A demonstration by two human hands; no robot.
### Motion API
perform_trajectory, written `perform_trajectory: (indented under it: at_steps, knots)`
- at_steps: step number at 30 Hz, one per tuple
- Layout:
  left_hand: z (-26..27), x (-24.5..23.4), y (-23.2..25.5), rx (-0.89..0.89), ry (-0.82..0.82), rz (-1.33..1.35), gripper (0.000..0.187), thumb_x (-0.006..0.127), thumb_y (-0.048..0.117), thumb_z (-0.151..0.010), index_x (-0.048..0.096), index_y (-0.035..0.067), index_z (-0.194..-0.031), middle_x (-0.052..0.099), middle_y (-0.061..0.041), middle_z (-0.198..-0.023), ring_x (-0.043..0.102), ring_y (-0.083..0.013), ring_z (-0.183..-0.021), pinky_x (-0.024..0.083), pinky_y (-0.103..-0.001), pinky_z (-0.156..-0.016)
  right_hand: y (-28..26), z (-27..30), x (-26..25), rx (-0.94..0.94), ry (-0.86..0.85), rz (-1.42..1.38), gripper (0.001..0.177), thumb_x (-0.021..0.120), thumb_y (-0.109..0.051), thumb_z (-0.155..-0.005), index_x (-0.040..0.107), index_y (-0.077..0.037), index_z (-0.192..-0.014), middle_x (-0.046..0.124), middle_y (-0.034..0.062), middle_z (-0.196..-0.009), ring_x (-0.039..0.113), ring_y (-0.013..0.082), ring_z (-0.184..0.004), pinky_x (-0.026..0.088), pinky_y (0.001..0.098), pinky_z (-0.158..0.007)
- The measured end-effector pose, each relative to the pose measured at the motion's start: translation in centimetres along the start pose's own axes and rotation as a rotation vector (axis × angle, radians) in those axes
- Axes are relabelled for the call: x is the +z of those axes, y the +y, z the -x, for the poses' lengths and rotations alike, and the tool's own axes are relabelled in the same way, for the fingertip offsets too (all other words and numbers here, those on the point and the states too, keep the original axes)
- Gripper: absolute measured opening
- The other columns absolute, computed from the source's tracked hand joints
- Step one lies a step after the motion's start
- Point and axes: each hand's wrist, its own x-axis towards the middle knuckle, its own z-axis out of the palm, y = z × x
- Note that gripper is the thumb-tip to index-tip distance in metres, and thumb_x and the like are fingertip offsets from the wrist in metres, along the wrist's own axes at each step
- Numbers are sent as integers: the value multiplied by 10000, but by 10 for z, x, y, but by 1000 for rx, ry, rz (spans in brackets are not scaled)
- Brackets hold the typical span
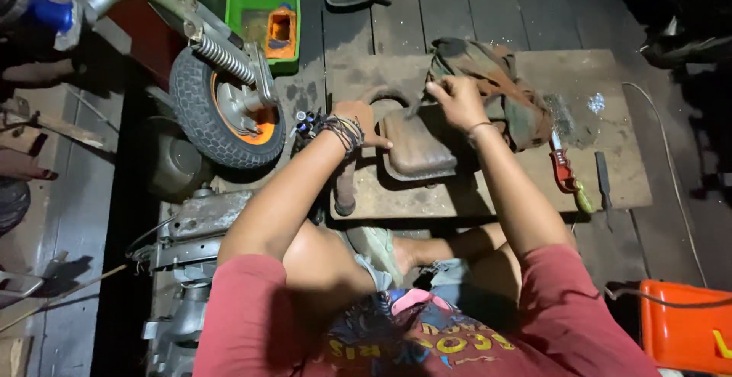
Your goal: Cleaning and inspecting a motorcycle exhaust muffler and pipe using a cloth
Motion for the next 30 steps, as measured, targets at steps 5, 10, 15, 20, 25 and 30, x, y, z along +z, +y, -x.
perform_trajectory:
  at_steps: [5,10,15,20,25,30]
  knots:
    - [6,-6,1,-12,-9,24,799,636,879,-747,711,85,-791,704,-98,-709,739,-217,-744,600,-354,-623,-48,29,-5,-44,-107,-50,228,789,-256,-958,769,-29,-940,768,177,-900,713,339,-919,543,454,-839]
    - [-6,6,-2,-25,-23,-15,882,593,957,-680,721,97,-832,698,-67,-762,748,-227,-810,605,-402,-671,-8,17,-13,11,-56,489,268,781,-335,-920,775,-111,-1067,771,172,-910,740,410,-884,596,527,-777]
    - [15,-10,5,-1,-32,0,779,598,860,-797,623,89,-684,621,-81,-584,666,-176,-594,576,-331,-530,63,28,14,-18,-242,781,235,690,-250,-866,757,-154,-1070,769,149,-855,767,376,-843,641,471,-738]
    - [52,-54,20,-22,-19,-29,824,615,907,-745,670,85,-755,657,-74,-656,700,-184,-668,568,-342,-566,-91,33,-13,86,-479,611,316,673,-297,-871,792,-19,-962,772,261,-913,747,450,-959,598,556,-853]
    - [25,-15,10,-25,-36,-6,874,608,892,-763,743,39,-900,744,-125,-833,754,-240,-844,617,-400,-692,-17,8,10,-209,-108,915,210,665,-209,-819,810,-59,-794,729,179,-689,756,354,-698,597,470,-618]
    - [11,-2,1,-1,-23,51,909,631,888,-729,762,19,-962,756,-147,-937,752,-294,-962,626,-439,-759,-72,16,-16,-17,-352,405,278,646,-273,-934,756,-77,-1098,769,241,-1026,699,492,-1034,549,601,-887]
